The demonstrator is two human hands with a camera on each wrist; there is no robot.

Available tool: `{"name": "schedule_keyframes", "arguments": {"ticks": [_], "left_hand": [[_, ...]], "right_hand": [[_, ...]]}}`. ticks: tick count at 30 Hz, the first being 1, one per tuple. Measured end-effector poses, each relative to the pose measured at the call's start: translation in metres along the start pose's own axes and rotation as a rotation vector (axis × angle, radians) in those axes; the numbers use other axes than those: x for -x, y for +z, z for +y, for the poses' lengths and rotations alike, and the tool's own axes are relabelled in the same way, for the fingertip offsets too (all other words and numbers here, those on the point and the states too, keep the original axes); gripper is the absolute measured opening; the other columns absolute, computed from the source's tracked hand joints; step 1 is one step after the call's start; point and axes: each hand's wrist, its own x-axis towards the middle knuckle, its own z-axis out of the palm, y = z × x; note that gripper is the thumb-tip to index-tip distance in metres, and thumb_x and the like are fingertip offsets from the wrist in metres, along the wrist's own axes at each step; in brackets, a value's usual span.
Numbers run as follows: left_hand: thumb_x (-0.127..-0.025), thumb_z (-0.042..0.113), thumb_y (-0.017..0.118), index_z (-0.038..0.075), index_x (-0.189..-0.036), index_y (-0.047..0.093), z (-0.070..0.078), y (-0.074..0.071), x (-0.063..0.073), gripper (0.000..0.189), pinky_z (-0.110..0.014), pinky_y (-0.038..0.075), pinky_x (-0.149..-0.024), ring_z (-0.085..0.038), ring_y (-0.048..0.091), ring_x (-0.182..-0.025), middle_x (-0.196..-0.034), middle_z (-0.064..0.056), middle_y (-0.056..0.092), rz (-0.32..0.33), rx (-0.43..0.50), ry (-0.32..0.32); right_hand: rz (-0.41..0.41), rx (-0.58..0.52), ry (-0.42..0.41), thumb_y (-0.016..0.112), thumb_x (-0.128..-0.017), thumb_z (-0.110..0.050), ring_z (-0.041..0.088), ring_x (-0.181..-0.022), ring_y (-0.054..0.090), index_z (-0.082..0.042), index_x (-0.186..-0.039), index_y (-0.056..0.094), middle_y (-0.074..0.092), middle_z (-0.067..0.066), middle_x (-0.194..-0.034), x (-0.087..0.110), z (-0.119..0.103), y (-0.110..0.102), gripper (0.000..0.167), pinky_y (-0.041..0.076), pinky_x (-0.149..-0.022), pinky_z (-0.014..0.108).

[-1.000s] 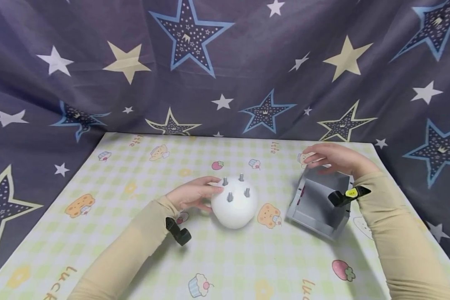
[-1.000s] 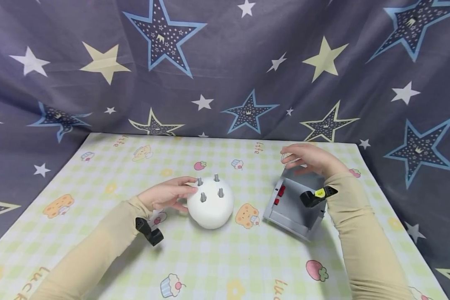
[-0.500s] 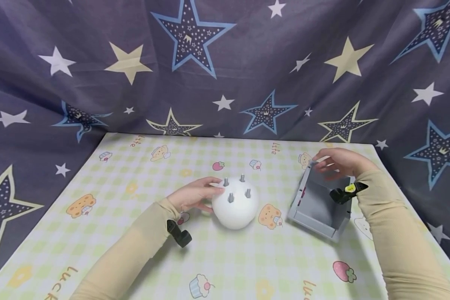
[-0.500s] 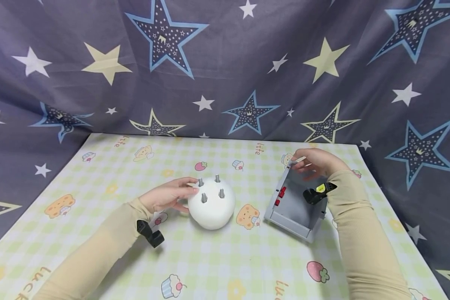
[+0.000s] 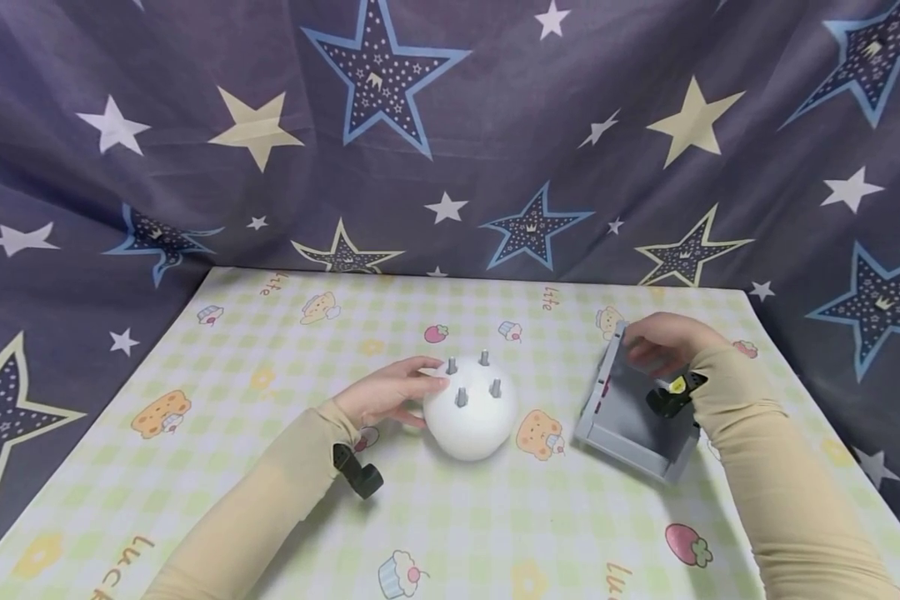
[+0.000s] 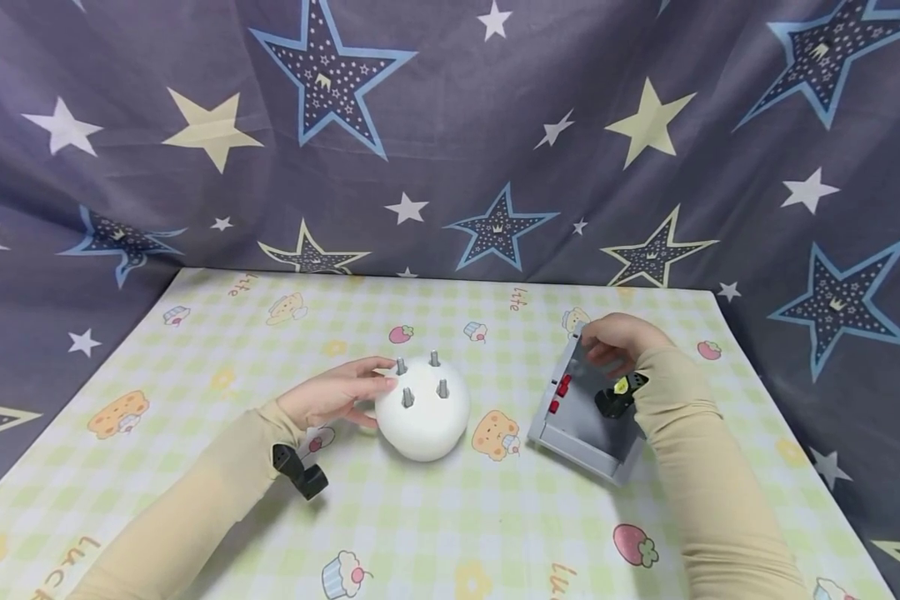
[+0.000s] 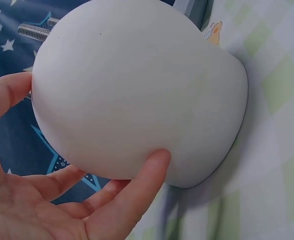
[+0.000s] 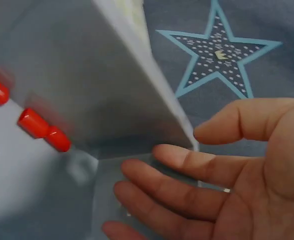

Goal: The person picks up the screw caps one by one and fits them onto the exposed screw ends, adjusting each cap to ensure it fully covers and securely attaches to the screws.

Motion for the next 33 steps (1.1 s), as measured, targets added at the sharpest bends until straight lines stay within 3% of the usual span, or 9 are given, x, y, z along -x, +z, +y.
{"name": "schedule_keyframes", "arguments": {"ticks": [6,10,13,16,21,27,33], "left_hand": [[-0.093,0.026,0.055,0.002,-0.142,0.031,0.0,0.001,0.001,0.059,-0.051,0.054,-0.087,-0.041,0.042,-0.127,-0.142,-0.024,0.037,-0.005,0.004,0.004],[-0.093,0.026,0.055,0.003,-0.143,0.03,0.0,0.001,0.002,0.06,-0.051,0.053,-0.087,-0.042,0.041,-0.128,-0.143,-0.025,0.036,-0.006,0.007,0.003],[-0.093,0.026,0.055,0.003,-0.143,0.03,0.0,0.0,0.002,0.06,-0.051,0.053,-0.088,-0.043,0.041,-0.128,-0.143,-0.025,0.035,-0.003,0.005,0.001],[-0.094,0.026,0.055,0.003,-0.144,0.03,0.0,0.0,0.002,0.06,-0.051,0.053,-0.087,-0.043,0.04,-0.128,-0.143,-0.024,0.036,-0.002,0.004,-0.002],[-0.094,0.026,0.055,0.003,-0.144,0.029,0.001,0.001,0.001,0.06,-0.051,0.053,-0.088,-0.042,0.04,-0.129,-0.144,-0.024,0.035,0.0,0.005,-0.005],[-0.094,0.026,0.054,0.003,-0.144,0.03,0.001,0.001,0.001,0.06,-0.051,0.053,-0.087,-0.041,0.04,-0.128,-0.143,-0.024,0.036,0.004,0.003,-0.004],[-0.094,0.026,0.054,0.003,-0.144,0.029,0.0,0.002,0.002,0.06,-0.052,0.053,-0.088,-0.042,0.039,-0.129,-0.144,-0.024,0.035,0.003,0.01,-0.004]], "right_hand": [[-0.01,0.073,0.012,0.043,-0.093,-0.027,0.029,-0.106,0.059,0.01,-0.132,0.038,0.063,0.019,-0.112,-0.005,0.004,0.009,0.055,0.055,-0.084,0.044],[-0.033,0.13,0.014,0.038,-0.094,-0.026,0.042,-0.118,0.051,0.014,-0.135,0.033,0.053,0.03,-0.127,-0.007,0.005,0.012,0.057,0.055,-0.084,0.046],[-0.041,0.16,0.03,0.038,-0.094,-0.025,0.046,-0.122,0.047,0.014,-0.134,0.034,0.051,0.033,-0.129,-0.011,0.006,0.014,0.056,0.055,-0.084,0.048],[-0.055,0.157,0.051,0.041,-0.093,-0.025,0.045,-0.118,0.05,0.013,-0.133,0.034,0.053,0.033,-0.125,-0.015,0.009,0.015,0.055,0.055,-0.084,0.048],[-0.102,0.084,0.071,0.044,-0.092,-0.023,0.032,-0.105,0.058,0.01,-0.131,0.035,0.06,0.024,-0.114,-0.022,0.016,0.015,0.053,0.054,-0.084,0.048],[-0.124,-0.031,0.097,0.047,-0.09,-0.022,0.022,-0.094,0.057,0.004,-0.118,0.046,0.062,0.014,-0.106,-0.029,0.026,0.015,0.039,0.055,-0.081,0.042],[-0.121,-0.095,0.082,0.05,-0.092,-0.022,0.019,-0.093,0.056,0.0,-0.115,0.049,0.061,0.011,-0.104,-0.033,0.035,0.016,0.032,0.056,-0.079,0.038]]}}
